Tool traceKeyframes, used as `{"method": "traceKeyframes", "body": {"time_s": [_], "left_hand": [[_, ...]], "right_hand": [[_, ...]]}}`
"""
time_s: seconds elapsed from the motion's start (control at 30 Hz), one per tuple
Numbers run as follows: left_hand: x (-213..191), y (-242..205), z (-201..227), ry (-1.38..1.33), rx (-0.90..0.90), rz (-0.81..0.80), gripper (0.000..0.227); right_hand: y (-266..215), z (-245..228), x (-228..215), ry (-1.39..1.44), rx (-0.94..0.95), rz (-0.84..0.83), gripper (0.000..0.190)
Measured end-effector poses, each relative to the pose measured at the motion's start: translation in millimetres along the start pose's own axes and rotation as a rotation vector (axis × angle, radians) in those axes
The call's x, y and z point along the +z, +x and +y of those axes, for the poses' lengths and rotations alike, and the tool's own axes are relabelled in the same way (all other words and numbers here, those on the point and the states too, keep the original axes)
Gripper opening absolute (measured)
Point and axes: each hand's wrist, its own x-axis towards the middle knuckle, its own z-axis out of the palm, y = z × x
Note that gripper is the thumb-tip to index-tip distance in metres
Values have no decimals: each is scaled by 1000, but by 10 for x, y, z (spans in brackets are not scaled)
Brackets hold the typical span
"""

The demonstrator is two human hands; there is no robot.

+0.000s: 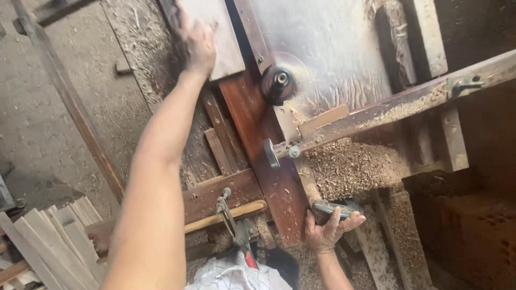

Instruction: Planing and cutting wooden boards using a stationary power saw in a workshop environment.

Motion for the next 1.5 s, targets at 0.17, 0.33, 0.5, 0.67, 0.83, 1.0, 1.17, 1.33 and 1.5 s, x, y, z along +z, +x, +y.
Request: {"method": "traceKeyframes", "body": {"time_s": [0.17,0.33,0.5,0.67,0.83,1.0,1.17,1.33,1.5], "left_hand": [[-1296,-281,795,53,144,-561,47],[-1190,-581,376,36,355,-497,41],[-686,-752,206,26,473,-327,36],[-580,641,280,269,23,-444,19],[-1338,829,1099,85,-257,-665,47],[-1079,-952,325,-356,42,-882,33],[-2121,-2731,461,-183,63,-701,26],[-2795,-3465,1157,100,-234,-831,47],[-2648,-3788,979,178,19,-535,59]], "right_hand": [[-35,47,53,-17,0,4,101],[2,-15,75,-29,-25,37,102],[-89,105,306,-1,54,216,92],[-45,20,235,-29,54,167,95],[56,47,130,-25,26,84,101],[-73,105,197,-46,134,-61,103],[178,-65,96,-44,78,-29,101],[179,-302,-408,18,71,-40,103],[-415,-311,-868,226,177,-71,86]]}}
